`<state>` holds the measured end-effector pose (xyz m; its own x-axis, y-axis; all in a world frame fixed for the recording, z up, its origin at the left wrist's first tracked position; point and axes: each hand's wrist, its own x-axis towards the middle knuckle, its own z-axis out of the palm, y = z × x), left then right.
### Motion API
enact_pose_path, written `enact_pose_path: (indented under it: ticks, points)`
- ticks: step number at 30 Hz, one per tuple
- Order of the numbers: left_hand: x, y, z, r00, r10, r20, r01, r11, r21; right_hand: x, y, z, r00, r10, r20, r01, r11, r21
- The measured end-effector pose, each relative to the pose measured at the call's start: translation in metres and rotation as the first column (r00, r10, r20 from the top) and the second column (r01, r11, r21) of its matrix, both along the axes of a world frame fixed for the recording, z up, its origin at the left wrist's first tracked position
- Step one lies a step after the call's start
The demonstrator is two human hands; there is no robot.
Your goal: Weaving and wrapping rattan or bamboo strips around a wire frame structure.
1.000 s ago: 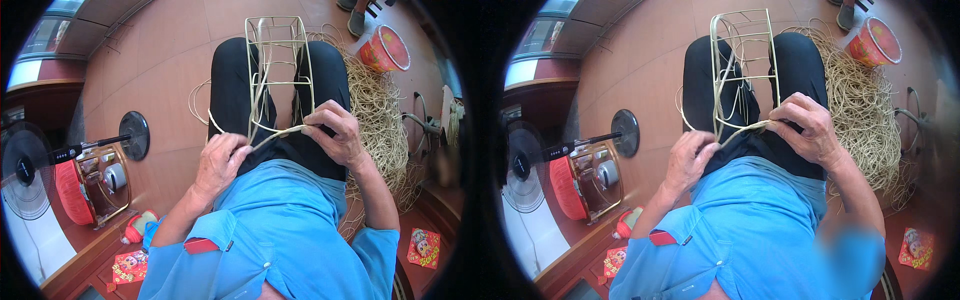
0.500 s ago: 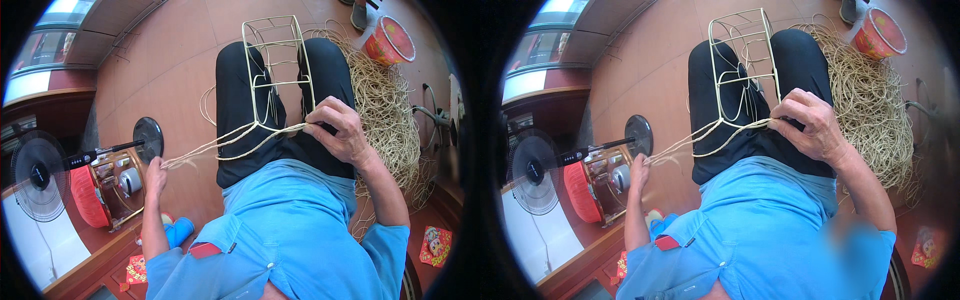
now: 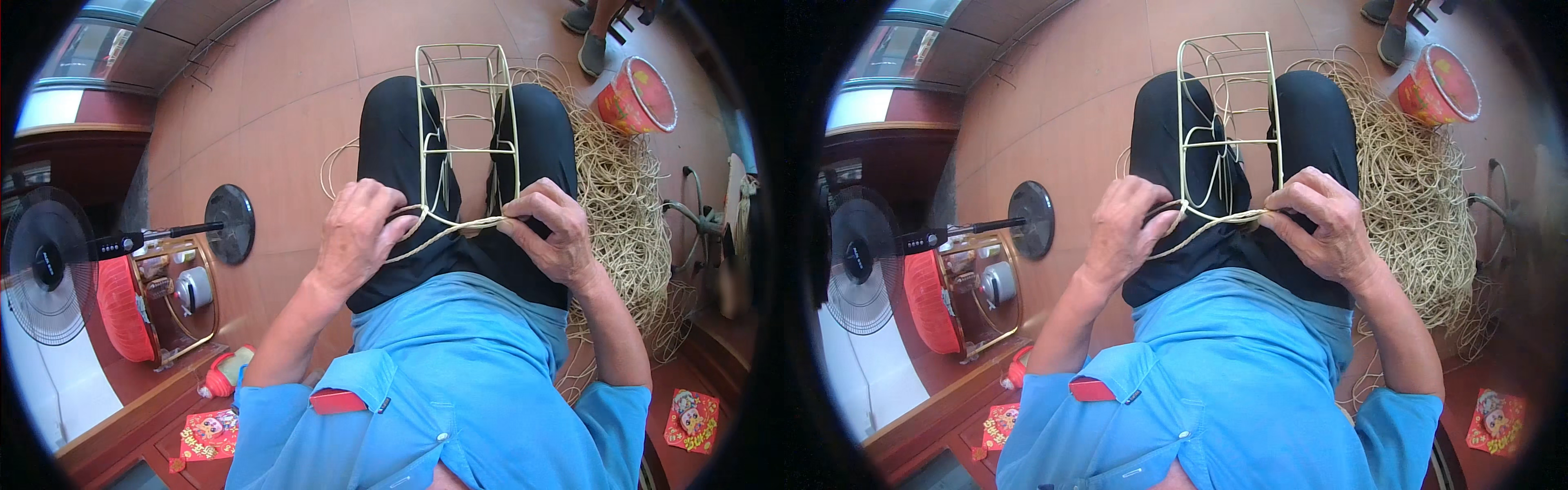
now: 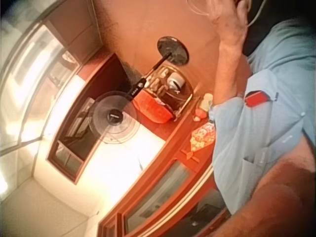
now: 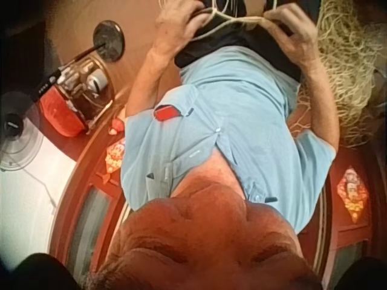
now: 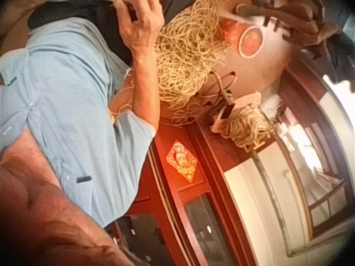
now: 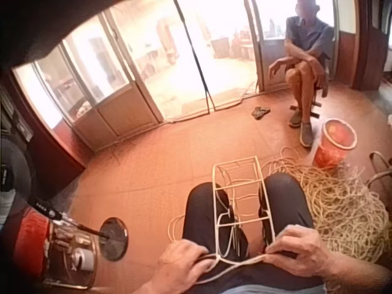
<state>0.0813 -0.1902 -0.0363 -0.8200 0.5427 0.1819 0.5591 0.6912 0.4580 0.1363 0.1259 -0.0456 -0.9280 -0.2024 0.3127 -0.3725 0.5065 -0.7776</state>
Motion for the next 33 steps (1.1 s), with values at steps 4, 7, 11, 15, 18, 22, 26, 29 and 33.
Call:
enact_pose_path:
  ticks: [4, 7, 11, 15, 18, 22, 26, 29, 33]
  points:
    - [-0.005, 0.002, -0.006, 0.99, -0.113, -0.087, 0.096, 0.979, -0.183, 0.0, 0.003, 0.001, 1.0, -0.004, -0.005, 0.004, 1.0, 0.017]
    - [-0.009, -0.049, -0.005, 0.998, 0.007, -0.06, -0.021, 0.974, -0.226, 0.001, 0.001, 0.001, 1.0, -0.001, -0.013, 0.002, 1.0, 0.023]
    - [-0.026, -0.202, -0.037, 0.895, 0.444, 0.035, -0.391, 0.821, -0.416, 0.0, 0.003, 0.002, 0.999, 0.001, -0.033, 0.0, 0.999, 0.039]
    - [-0.009, -0.444, -0.036, 0.686, 0.718, -0.12, -0.653, 0.534, -0.537, -0.002, 0.001, 0.001, 0.999, 0.006, -0.045, -0.005, 1.0, 0.031]
    - [0.025, -0.564, 0.006, 0.197, 0.98, -0.029, -0.882, 0.164, -0.442, 0.0, 0.004, -0.001, 1.0, -0.003, -0.022, 0.003, 1.0, 0.022]
    - [0.057, -0.606, 0.066, -0.078, 0.975, -0.208, -0.76, -0.194, -0.621, 0.003, 0.006, -0.003, 0.999, -0.017, -0.032, 0.017, 1.0, 0.016]
    - [0.003, -0.471, 0.007, 0.664, 0.742, -0.093, -0.611, 0.467, -0.639, 0.002, 0.003, 0.0, 1.0, -0.019, -0.024, 0.02, 0.999, 0.032]
    - [-0.018, -0.209, 0.0, 0.778, 0.542, 0.316, -0.593, 0.801, 0.085, 0.002, 0.0, 0.001, 0.999, -0.041, 0.023, 0.041, 0.999, 0.014]
    - [0.04, -0.002, 0.025, 0.975, 0.116, 0.188, -0.155, 0.965, 0.21, 0.001, -0.003, 0.003, 0.994, -0.057, 0.093, 0.063, 0.996, -0.059]
